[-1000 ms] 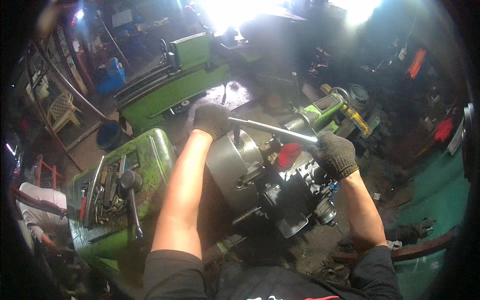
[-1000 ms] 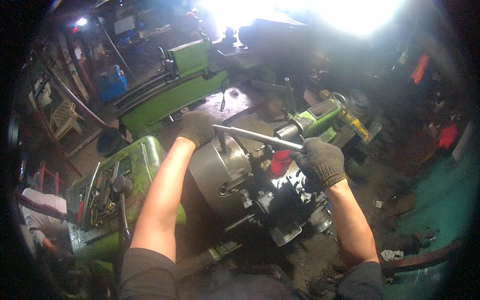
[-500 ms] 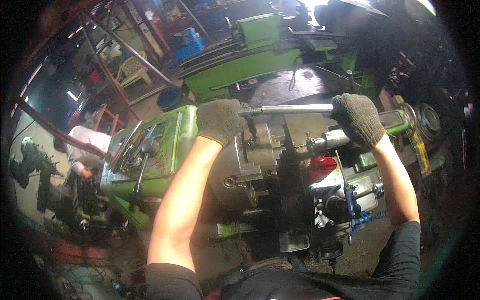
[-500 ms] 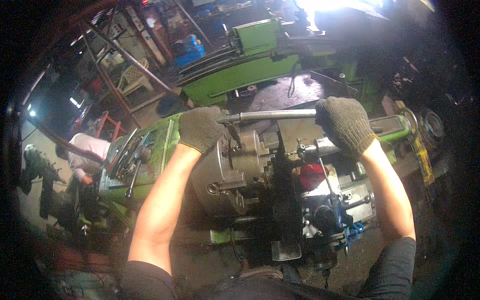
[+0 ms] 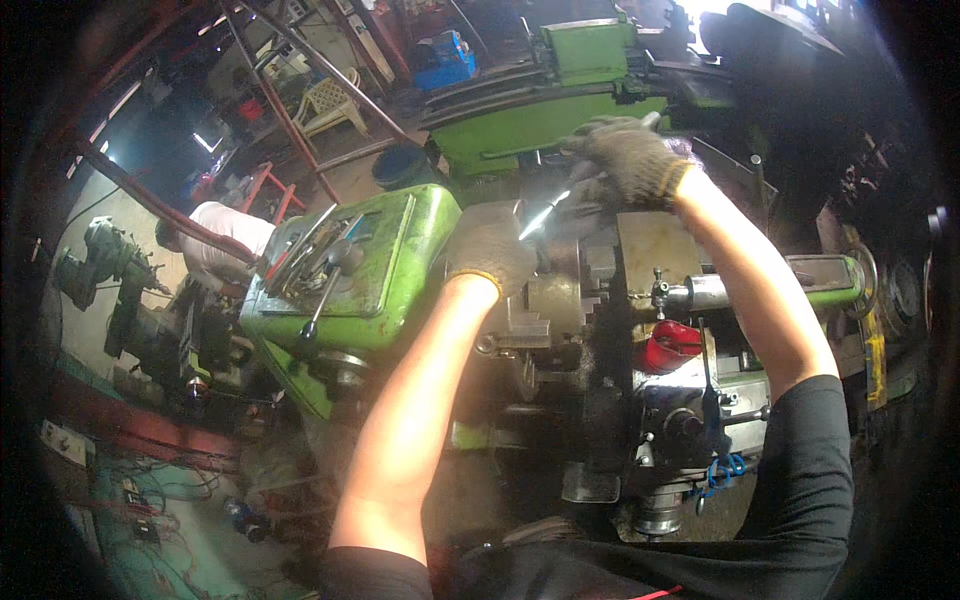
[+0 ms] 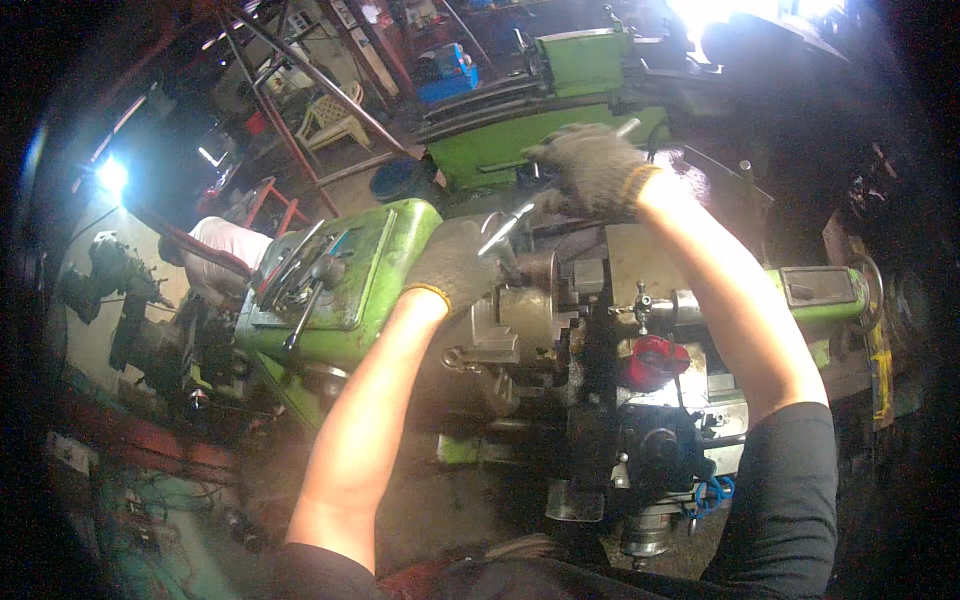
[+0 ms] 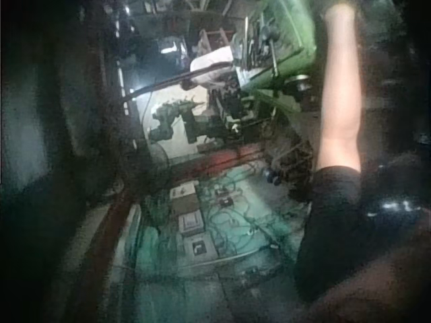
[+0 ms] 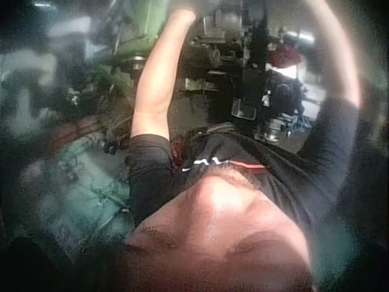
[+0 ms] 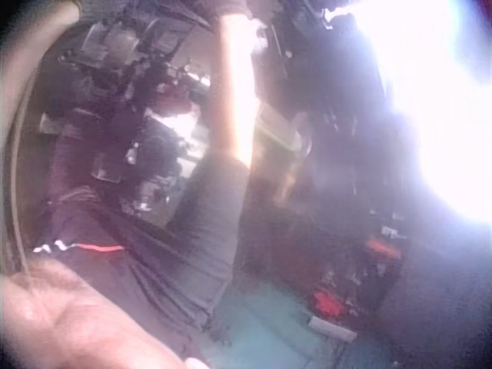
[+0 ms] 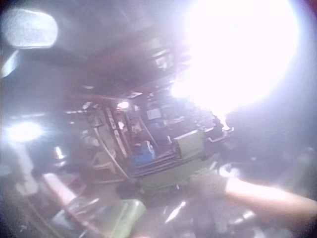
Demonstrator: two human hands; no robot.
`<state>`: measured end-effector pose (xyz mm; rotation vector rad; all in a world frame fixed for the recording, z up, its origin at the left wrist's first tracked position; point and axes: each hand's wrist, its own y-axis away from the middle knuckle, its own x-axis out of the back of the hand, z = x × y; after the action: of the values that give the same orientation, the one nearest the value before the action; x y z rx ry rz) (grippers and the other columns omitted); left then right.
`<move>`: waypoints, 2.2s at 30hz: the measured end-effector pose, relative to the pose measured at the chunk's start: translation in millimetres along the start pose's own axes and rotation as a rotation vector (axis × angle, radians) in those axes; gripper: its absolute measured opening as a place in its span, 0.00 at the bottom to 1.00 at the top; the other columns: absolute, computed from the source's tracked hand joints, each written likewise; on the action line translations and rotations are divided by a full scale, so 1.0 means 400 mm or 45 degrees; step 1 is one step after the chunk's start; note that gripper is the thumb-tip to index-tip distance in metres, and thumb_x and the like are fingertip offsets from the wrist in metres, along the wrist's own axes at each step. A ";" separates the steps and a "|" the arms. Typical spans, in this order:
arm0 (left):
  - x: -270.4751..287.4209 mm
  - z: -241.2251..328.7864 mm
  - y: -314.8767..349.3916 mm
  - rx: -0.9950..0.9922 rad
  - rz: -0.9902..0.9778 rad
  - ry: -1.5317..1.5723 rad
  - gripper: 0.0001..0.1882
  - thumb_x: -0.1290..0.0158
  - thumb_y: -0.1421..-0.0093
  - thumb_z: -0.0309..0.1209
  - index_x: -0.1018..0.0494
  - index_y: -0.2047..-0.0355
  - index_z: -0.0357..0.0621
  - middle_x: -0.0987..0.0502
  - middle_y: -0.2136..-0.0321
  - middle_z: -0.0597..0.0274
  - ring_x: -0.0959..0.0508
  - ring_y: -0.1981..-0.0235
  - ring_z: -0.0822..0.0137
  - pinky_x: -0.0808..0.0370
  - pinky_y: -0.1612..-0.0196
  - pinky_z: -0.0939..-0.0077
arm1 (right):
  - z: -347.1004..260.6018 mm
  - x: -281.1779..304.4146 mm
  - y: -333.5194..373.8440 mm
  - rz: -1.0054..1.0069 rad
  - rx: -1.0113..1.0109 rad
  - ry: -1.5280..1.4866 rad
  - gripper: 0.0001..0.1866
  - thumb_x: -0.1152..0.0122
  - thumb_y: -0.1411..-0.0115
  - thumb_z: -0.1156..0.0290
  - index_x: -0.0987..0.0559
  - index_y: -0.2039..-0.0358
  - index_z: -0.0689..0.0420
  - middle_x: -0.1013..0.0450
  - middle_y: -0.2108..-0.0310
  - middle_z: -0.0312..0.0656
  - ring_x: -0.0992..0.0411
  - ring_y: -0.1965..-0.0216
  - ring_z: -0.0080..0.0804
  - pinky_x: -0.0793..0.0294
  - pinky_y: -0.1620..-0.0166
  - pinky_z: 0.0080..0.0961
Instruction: The person operates a green metal lathe, using a wrench to tighten the chuck and adjusting the tool post. They also use a compressed air nozzle to clean metal shavings from the machine.
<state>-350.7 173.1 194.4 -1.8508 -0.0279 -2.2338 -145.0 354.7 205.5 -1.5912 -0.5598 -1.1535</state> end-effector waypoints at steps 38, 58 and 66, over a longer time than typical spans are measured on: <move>-0.047 0.019 -0.012 0.252 0.168 -0.613 0.24 0.44 0.34 0.50 0.11 0.55 0.44 0.11 0.56 0.40 0.11 0.51 0.40 0.16 0.44 0.46 | 0.458 -0.107 0.055 -0.246 -0.292 0.171 0.39 0.30 0.34 0.37 0.19 0.40 0.60 0.16 0.47 0.60 0.18 0.42 0.59 0.19 0.39 0.51; -0.041 0.034 -0.061 0.163 0.119 -0.510 0.22 0.46 0.35 0.45 0.11 0.53 0.46 0.11 0.54 0.42 0.11 0.50 0.42 0.15 0.44 0.46 | 0.359 0.039 0.223 -0.225 -0.317 0.368 0.44 0.41 0.30 0.27 0.13 0.47 0.63 0.14 0.55 0.60 0.13 0.50 0.54 0.15 0.46 0.50; -0.057 -0.036 -0.079 0.062 0.148 -0.583 0.22 0.46 0.33 0.47 0.10 0.53 0.48 0.12 0.52 0.43 0.11 0.48 0.44 0.15 0.42 0.46 | 0.264 0.022 0.214 -0.168 -0.513 0.283 0.45 0.40 0.33 0.23 0.09 0.58 0.61 0.13 0.64 0.57 0.12 0.60 0.50 0.15 0.49 0.50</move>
<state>-367.0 205.4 174.0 -2.2303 -0.0523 -1.6791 -29.6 420.4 174.1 -1.7490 -0.3001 -1.5955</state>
